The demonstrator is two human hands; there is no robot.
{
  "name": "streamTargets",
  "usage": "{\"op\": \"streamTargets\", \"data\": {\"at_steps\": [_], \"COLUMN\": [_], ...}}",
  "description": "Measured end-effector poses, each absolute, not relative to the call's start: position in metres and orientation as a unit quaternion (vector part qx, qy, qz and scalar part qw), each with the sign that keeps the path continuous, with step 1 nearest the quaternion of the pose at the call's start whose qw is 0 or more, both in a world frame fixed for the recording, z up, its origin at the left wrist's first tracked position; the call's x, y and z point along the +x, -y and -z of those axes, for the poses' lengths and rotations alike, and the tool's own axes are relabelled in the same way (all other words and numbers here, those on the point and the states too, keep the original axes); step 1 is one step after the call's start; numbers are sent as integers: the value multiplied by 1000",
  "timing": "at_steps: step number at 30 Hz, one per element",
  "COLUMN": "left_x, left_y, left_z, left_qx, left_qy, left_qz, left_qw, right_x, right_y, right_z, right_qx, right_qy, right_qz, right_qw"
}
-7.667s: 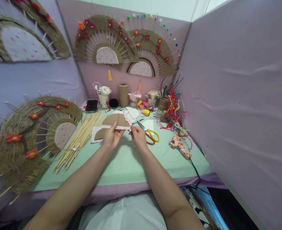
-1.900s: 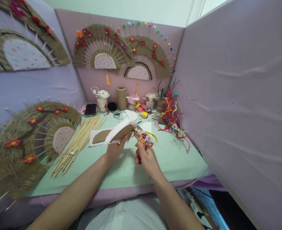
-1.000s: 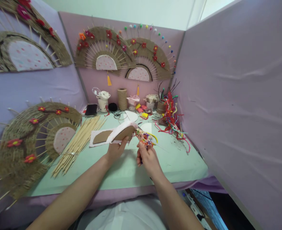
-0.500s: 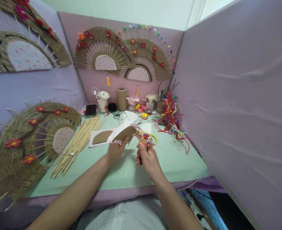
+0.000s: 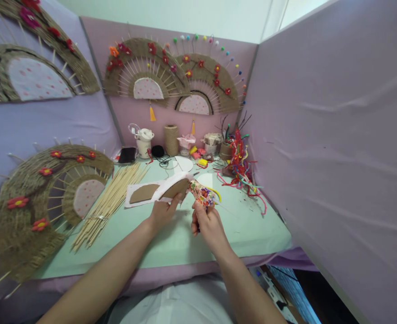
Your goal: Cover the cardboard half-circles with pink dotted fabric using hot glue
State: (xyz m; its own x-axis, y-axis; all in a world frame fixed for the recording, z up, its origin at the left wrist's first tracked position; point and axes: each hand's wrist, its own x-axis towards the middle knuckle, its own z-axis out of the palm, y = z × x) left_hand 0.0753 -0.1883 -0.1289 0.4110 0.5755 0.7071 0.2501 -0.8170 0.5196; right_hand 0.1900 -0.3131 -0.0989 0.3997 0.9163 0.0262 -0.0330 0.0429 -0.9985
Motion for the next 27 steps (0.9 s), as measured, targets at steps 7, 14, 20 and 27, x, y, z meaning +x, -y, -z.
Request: {"op": "streamTargets", "data": {"at_steps": [7,14,20,27], "left_x": [75,76,75,75], "left_y": [191,192,191,192], "left_z": [126,125,124,122], "left_qx": [825,824,830,828], "left_qy": [-271,-285,-255,-248], "left_qz": [-460,-449,-453,-459], "left_qw": [183,196,200,208], "right_x": [189,188,188,188], "right_y": [315,317,319,319], "right_z": [96,95,94,96], "right_qx": [-576,-574,-581,-576], "right_qy": [396,404,411,413], "right_qz": [-390,-388,-384,-384], "right_qw": [599,597,589,592]}}
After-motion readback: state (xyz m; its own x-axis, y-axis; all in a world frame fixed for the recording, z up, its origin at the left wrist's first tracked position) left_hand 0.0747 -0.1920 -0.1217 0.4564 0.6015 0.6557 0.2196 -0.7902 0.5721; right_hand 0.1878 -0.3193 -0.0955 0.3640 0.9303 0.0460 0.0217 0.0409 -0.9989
